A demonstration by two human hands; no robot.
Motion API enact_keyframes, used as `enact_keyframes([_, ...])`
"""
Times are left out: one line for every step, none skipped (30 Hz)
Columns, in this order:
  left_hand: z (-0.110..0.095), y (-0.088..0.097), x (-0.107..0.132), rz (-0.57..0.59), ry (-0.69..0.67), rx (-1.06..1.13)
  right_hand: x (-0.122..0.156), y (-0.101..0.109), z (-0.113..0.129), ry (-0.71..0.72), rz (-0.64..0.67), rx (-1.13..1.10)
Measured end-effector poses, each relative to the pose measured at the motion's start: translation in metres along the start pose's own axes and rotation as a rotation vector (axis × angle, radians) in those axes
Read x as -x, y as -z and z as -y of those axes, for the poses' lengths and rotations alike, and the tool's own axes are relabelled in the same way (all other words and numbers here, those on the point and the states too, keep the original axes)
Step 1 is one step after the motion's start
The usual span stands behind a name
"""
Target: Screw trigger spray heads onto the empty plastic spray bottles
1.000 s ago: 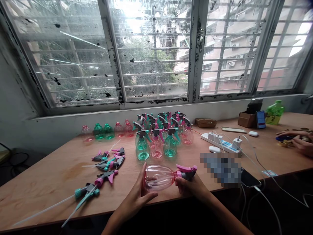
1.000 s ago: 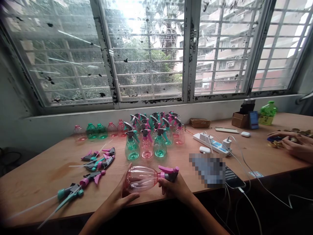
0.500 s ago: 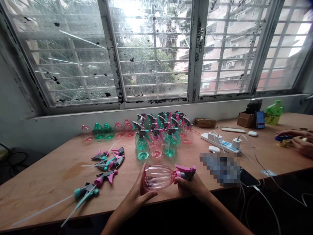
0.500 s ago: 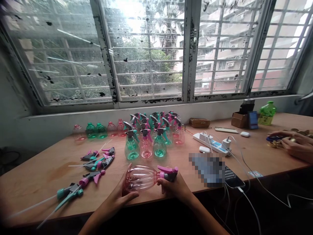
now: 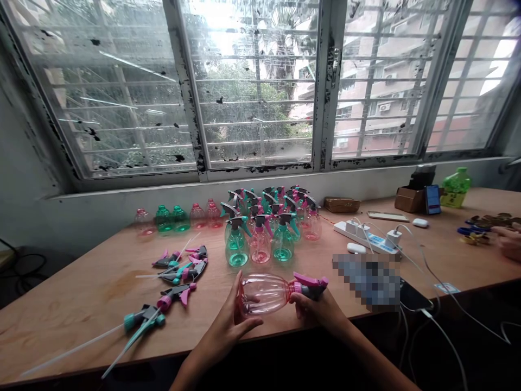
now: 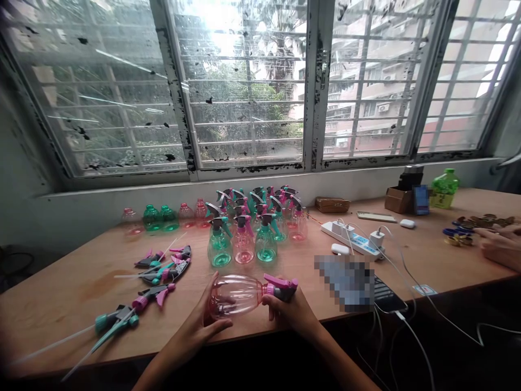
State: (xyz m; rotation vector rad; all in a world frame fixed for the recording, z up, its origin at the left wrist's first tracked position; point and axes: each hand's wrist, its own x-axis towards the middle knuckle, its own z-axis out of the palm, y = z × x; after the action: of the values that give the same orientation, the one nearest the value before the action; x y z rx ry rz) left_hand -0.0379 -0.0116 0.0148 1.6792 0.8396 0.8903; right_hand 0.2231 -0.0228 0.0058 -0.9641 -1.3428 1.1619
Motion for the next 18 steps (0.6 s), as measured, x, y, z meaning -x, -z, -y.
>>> enact_keyframes([0.001,0.0,0.0,0.001,0.001,0.0,0.0,0.0,0.0,-0.005,0.003,0.009])
enact_keyframes([0.003,0.0,-0.001,0.002,0.002,-0.002,0.0,0.0,0.0,-0.007,0.003,0.012])
enact_keyframes([0.003,0.001,-0.001,0.003,0.0,-0.005,0.0,0.0,0.0,-0.005,0.004,0.01])
enact_keyframes([0.004,0.001,-0.001,0.004,-0.003,-0.008,-0.001,0.0,-0.001,0.003,0.003,0.001])
enact_keyframes([0.004,0.001,-0.001,0.005,-0.005,-0.01,-0.001,0.0,-0.002,0.015,0.001,-0.012])
enact_keyframes([0.004,0.001,-0.001,0.004,-0.007,-0.014,-0.001,0.0,-0.003,0.029,0.0,-0.029])
enact_keyframes([0.004,0.001,-0.001,0.002,-0.011,-0.017,-0.001,0.0,-0.005,0.041,-0.002,-0.045])
enact_keyframes([0.004,0.001,-0.001,0.0,-0.015,-0.021,-0.001,0.0,-0.007,0.051,-0.003,-0.059])
enact_keyframes([0.004,0.001,-0.001,-0.002,-0.017,-0.023,-0.002,0.0,-0.009,0.059,-0.002,-0.066])
enact_keyframes([0.004,0.001,-0.002,-0.003,-0.016,-0.026,-0.002,0.001,-0.011,0.064,-0.002,-0.07])
enact_keyframes([0.005,0.001,-0.002,-0.003,-0.015,-0.028,-0.002,0.001,-0.012,0.067,0.001,-0.071])
enact_keyframes([0.005,0.001,-0.002,-0.002,-0.015,-0.028,-0.002,0.001,-0.012,0.07,0.002,-0.07])
enact_keyframes([0.005,0.001,-0.003,-0.001,-0.014,-0.026,-0.002,0.002,-0.013,0.071,0.003,-0.068])
enact_keyframes([0.005,0.001,-0.003,-0.002,-0.016,-0.022,-0.002,0.002,-0.012,0.072,0.004,-0.063])
enact_keyframes([0.004,0.0,-0.003,-0.002,-0.024,-0.018,-0.002,0.002,-0.012,0.074,0.005,-0.057])
enact_keyframes([0.003,0.0,-0.004,-0.005,-0.036,-0.016,-0.002,0.002,-0.011,0.075,0.009,-0.049])
enact_keyframes([0.002,-0.001,-0.004,-0.01,-0.051,-0.015,-0.002,0.002,-0.011,0.075,0.014,-0.041])
enact_keyframes([0.001,-0.001,-0.004,-0.016,-0.067,-0.015,-0.002,0.002,-0.01,0.075,0.021,-0.036])
